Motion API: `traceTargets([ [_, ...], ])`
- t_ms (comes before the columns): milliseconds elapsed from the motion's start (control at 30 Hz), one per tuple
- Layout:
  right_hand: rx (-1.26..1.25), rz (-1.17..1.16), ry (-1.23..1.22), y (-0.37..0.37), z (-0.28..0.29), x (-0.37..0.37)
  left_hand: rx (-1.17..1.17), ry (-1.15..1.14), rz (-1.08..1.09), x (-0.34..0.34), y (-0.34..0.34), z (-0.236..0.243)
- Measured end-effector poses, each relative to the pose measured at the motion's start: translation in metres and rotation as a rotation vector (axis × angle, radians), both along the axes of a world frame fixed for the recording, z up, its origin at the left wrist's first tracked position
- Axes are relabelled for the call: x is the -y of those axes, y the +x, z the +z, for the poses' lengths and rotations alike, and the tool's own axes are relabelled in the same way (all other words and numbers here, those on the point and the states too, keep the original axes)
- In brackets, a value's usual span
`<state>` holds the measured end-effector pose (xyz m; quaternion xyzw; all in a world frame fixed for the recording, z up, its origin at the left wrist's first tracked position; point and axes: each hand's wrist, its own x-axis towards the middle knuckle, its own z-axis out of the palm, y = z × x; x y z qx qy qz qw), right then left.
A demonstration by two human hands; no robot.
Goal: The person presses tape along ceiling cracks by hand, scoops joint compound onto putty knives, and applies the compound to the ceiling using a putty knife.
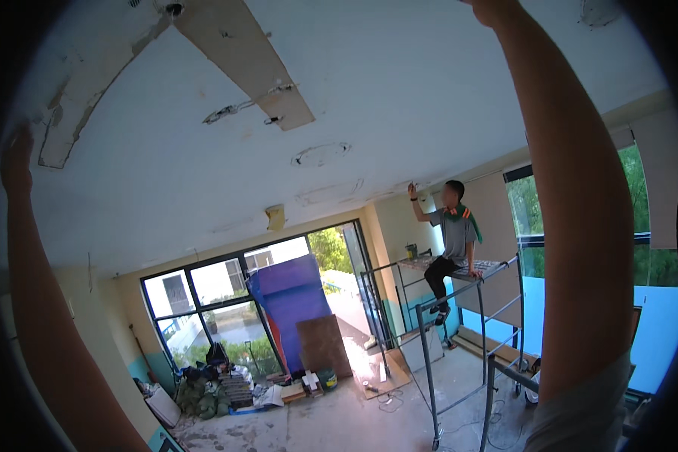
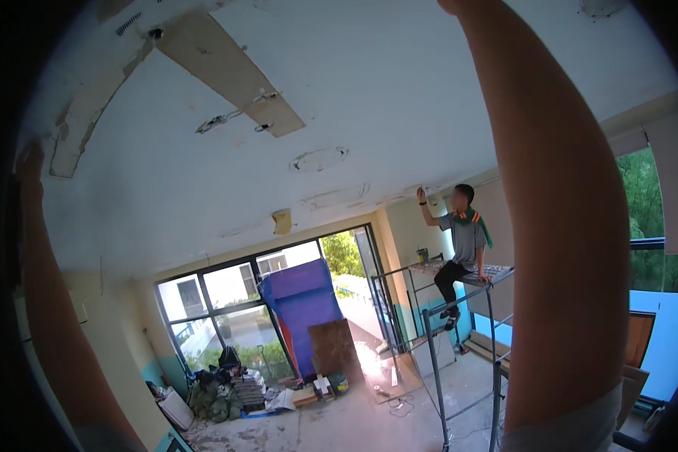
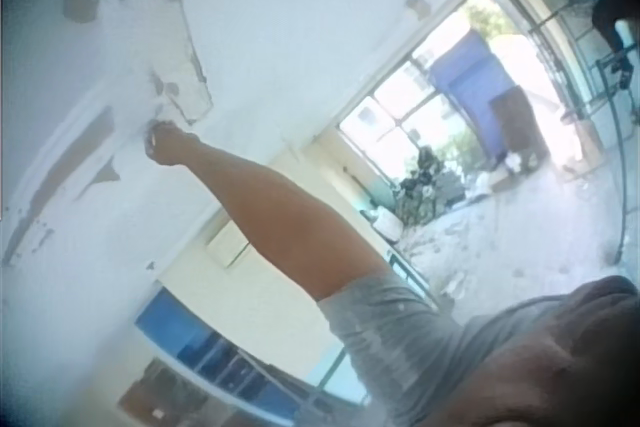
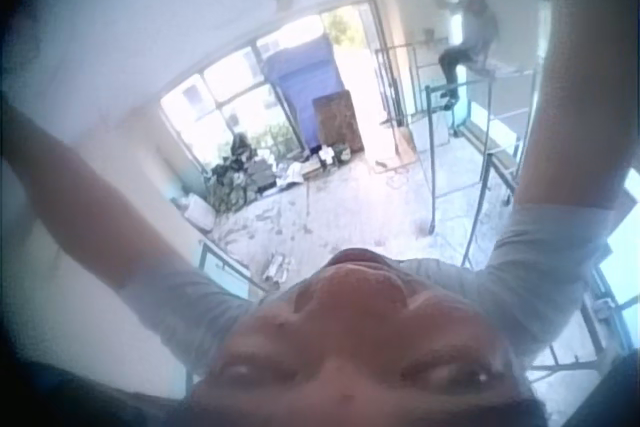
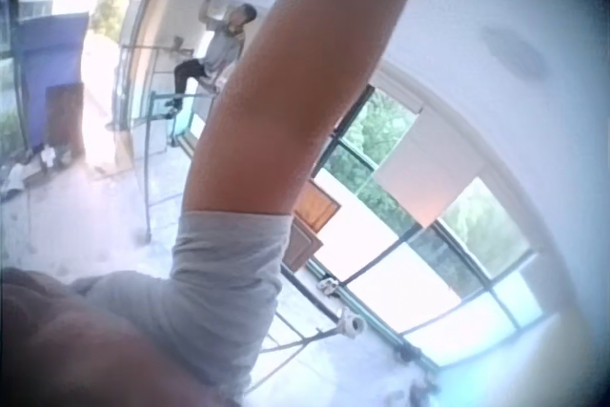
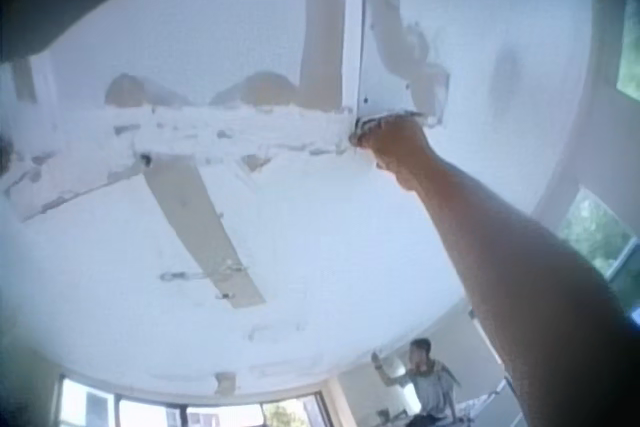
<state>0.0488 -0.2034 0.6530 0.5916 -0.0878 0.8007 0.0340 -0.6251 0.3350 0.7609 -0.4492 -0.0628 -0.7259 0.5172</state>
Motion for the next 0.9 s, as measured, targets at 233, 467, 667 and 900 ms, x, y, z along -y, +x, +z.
traceTargets([
  [233, -0.092, 0.103, -0.091, -0.016, 0.004, 0.009, -0.068, 0.088, 0.022, 0.054, 0.034, -0.049],
  [467, -0.092, 1.839, 0.084, -0.011, 0.019, 0.009, -0.125, 0.054, -0.141, 0.049, 0.055, -0.045],
  [667, 0.453, 1.708, -0.005, -0.003, 0.019, -0.009, -0.302, -0.012, -0.375, 0.046, 0.013, -0.043],
  [900, 0.245, 1.601, 0.134, -0.034, 0.000, -0.012, 0.167, -0.053, -0.404, 0.090, 0.061, -0.065],
])
